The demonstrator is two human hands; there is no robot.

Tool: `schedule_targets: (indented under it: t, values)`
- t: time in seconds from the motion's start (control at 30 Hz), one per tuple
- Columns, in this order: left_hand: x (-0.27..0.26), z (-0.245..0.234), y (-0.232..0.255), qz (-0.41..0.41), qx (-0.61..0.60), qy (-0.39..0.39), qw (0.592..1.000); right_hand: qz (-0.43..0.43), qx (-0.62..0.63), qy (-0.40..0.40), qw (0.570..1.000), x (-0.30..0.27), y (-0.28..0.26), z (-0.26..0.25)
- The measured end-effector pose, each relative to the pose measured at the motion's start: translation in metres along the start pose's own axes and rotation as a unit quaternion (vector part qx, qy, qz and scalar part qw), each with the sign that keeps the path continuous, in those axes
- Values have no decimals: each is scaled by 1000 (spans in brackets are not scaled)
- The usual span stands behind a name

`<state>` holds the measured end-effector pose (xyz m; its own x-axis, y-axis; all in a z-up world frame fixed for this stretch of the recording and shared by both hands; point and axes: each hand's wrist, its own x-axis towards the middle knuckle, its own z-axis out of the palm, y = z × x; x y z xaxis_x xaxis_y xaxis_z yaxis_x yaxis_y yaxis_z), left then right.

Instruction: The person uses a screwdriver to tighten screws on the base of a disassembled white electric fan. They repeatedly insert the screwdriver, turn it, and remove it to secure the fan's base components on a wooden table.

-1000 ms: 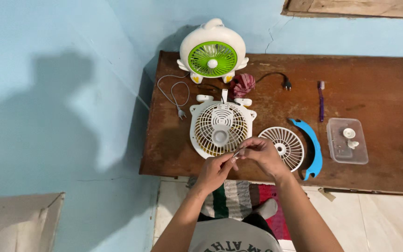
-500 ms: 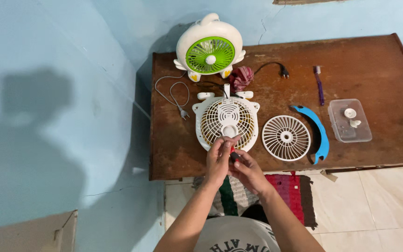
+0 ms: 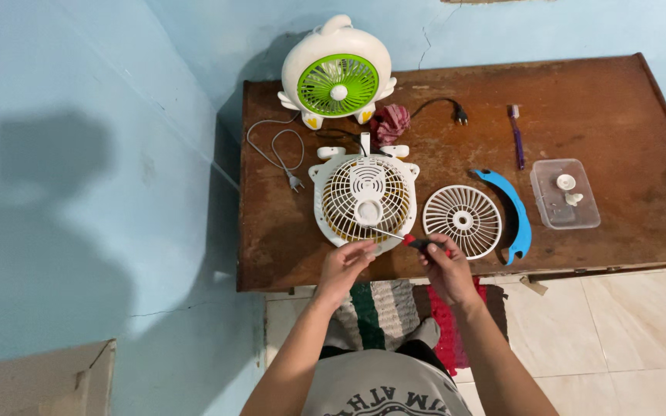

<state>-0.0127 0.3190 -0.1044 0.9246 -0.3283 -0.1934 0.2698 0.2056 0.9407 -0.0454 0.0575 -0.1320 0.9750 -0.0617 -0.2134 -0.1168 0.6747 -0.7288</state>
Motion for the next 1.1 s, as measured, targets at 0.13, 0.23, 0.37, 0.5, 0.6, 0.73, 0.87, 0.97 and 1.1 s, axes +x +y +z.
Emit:
schedule_targets:
  t: [0.13,0.23,0.37,0.5,0.6,0.73,0.87,0.97,1.1]
  values:
    - [5,-31,-49,-106,-73,105,986,-43,-28,68,996,-5,-15,0]
    - [17,-46,-89,-161,-160,149,962,-61,-77,102,990,-9,-23,4]
    - [33,-44,-125,-196,-235,162,938,-92,-185,101,973,-14,-32,16]
    - [43,-44,-134,-191,-269,160,930,-132,-308,94,938,-20,-39,33]
    - [48,-45,-134,-201,-262,176,927,-125,-373,79,916,-25,-43,49]
    - [47,-42,-136,-203,-239,180,932,-141,-496,69,854,-25,-45,68]
    - [46,-35,-138,-206,-216,185,936,-136,-605,37,783,-26,-50,81]
    - [47,-31,-137,-200,-216,187,937,-165,-601,-9,782,-23,-51,91]
    - [45,-29,-132,-196,-214,181,940,-198,-658,-28,726,-19,-48,101]
